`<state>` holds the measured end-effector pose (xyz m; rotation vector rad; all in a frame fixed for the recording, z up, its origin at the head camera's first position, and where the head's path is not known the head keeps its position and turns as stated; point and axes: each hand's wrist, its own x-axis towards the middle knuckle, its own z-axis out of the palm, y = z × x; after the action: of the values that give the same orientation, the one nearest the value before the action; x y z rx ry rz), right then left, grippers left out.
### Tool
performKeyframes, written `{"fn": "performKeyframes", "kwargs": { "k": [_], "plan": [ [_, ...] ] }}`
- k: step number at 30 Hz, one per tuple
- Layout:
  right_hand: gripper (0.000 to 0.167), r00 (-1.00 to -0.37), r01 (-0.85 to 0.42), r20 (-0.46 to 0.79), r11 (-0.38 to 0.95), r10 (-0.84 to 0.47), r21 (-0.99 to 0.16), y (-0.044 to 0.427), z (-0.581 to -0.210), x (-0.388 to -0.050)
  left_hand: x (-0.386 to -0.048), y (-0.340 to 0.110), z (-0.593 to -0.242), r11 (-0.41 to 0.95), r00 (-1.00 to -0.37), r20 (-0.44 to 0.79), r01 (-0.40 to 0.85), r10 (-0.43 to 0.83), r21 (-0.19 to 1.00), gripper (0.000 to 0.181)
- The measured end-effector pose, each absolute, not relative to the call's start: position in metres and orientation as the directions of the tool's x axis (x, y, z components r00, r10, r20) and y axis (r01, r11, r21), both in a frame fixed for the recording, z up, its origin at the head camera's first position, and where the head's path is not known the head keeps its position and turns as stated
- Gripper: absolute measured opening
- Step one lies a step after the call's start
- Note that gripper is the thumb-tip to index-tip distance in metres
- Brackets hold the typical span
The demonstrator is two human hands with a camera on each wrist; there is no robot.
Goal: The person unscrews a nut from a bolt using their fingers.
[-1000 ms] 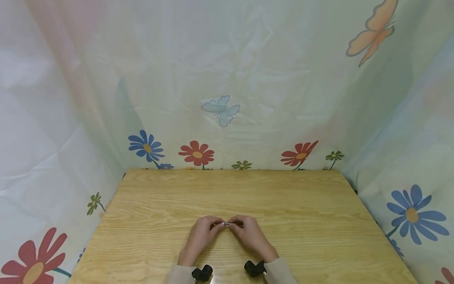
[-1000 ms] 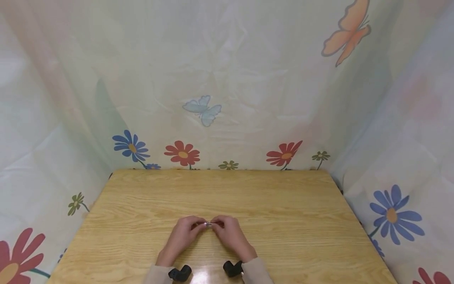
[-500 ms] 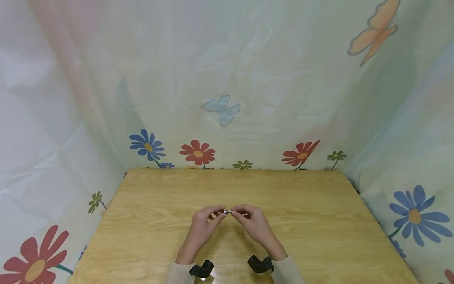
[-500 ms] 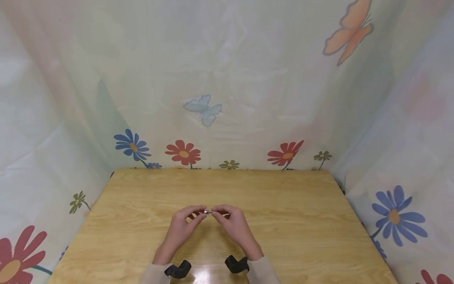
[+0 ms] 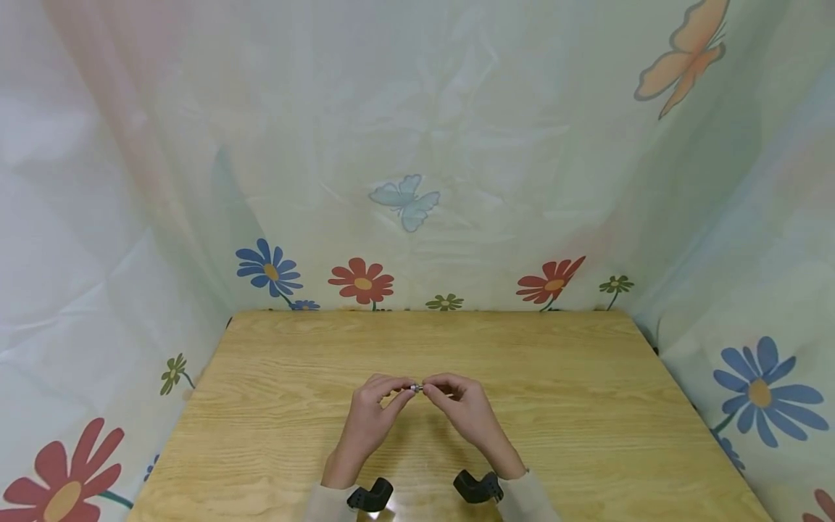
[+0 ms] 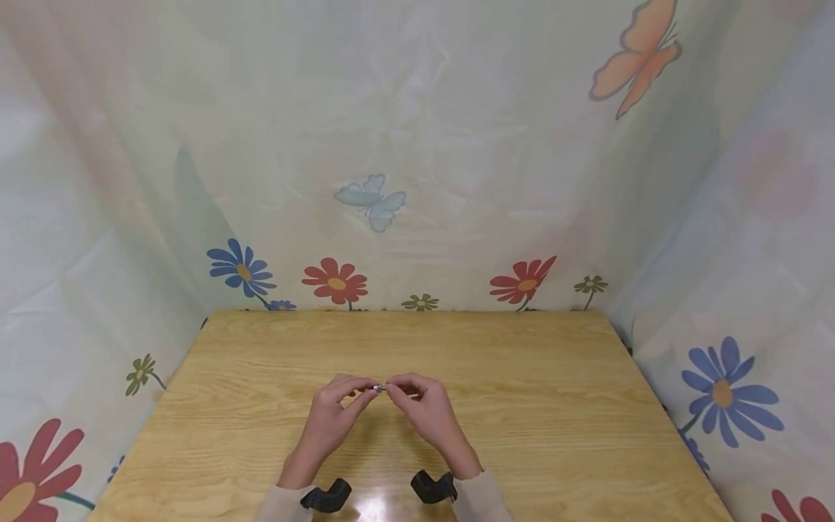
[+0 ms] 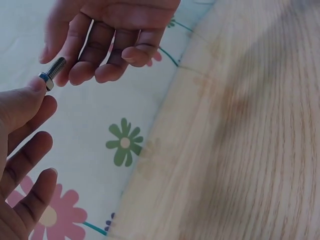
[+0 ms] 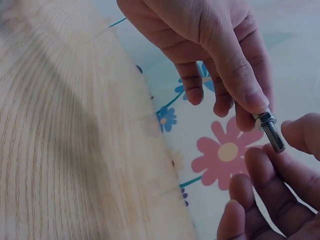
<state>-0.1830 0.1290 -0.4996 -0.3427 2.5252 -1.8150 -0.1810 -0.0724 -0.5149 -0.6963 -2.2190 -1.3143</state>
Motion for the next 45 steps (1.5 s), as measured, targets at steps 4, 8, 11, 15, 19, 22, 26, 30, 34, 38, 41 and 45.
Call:
{"fn": "performKeyframes", "kwargs": {
  "k": [4,8,11,15,19,22,26,30,34,38,41,45],
  "plan": [
    [0.021,-0.968,-0.168,0.101,0.294,-0.23,-0.941,0.1296,-0.4995,-0.1827,-0.1809,-0.0721,-0.5156,0.399,-0.731,0.651,0.669,0.202,0.627,0.015],
    [0.022,-0.958,-0.177,0.099,0.285,-0.268,-0.942,0.1296,-0.4995,-0.1817,-0.181,-0.0715,-0.5176,0.393,-0.697,0.682,0.703,0.22,0.592,0.016],
    [0.02,-0.958,-0.18,0.099,0.296,-0.269,-0.938,0.1286,-0.4987,-0.181,-0.181,-0.0714,-0.5183,0.4,-0.691,0.687,0.708,0.223,0.582,0.015],
    [0.018,-0.958,-0.19,0.11,0.3,-0.263,-0.935,0.1266,-0.4971,-0.1794,-0.1796,-0.0715,-0.5176,0.409,-0.709,0.67,0.69,0.22,0.597,0.015],
    [0.018,-0.953,-0.213,0.134,0.283,-0.273,-0.935,0.1251,-0.497,-0.1792,-0.1775,-0.072,-0.5163,0.416,-0.737,0.642,0.662,0.212,0.623,0.016],
    [0.016,-0.949,-0.23,0.154,0.272,-0.275,-0.934,0.1252,-0.4966,-0.1786,-0.1765,-0.0723,-0.5169,0.42,-0.745,0.635,0.653,0.205,0.63,0.016],
    [0.017,-0.952,-0.243,0.177,0.266,-0.249,-0.933,0.1255,-0.4947,-0.1773,-0.176,-0.0731,-0.5185,0.428,-0.741,0.644,0.653,0.191,0.624,0.016],
    [0.021,-0.966,-0.209,0.152,0.282,-0.21,-0.936,0.125,-0.4937,-0.1768,-0.1762,-0.0737,-0.5187,0.429,-0.734,0.656,0.658,0.179,0.619,0.015],
    [0.023,-0.968,-0.176,0.112,0.29,-0.225,-0.941,0.1243,-0.4941,-0.1773,-0.1767,-0.073,-0.5179,0.42,-0.721,0.669,0.672,0.183,0.609,0.016],
    [0.024,-0.963,-0.171,0.097,0.29,-0.252,-0.942,0.1231,-0.4941,-0.1768,-0.1761,-0.0726,-0.517,0.422,-0.718,0.67,0.676,0.19,0.604,0.016],
    [0.021,-0.962,-0.18,0.108,0.286,-0.252,-0.941,0.1218,-0.4934,-0.1757,-0.1758,-0.0727,-0.5178,0.431,-0.72,0.667,0.672,0.191,0.602,0.016],
    [0.018,-0.958,-0.2,0.131,0.269,-0.255,-0.942,0.1204,-0.4933,-0.1747,-0.1761,-0.073,-0.5198,0.436,-0.72,0.667,0.671,0.191,0.6,0.017]
  ]
}}
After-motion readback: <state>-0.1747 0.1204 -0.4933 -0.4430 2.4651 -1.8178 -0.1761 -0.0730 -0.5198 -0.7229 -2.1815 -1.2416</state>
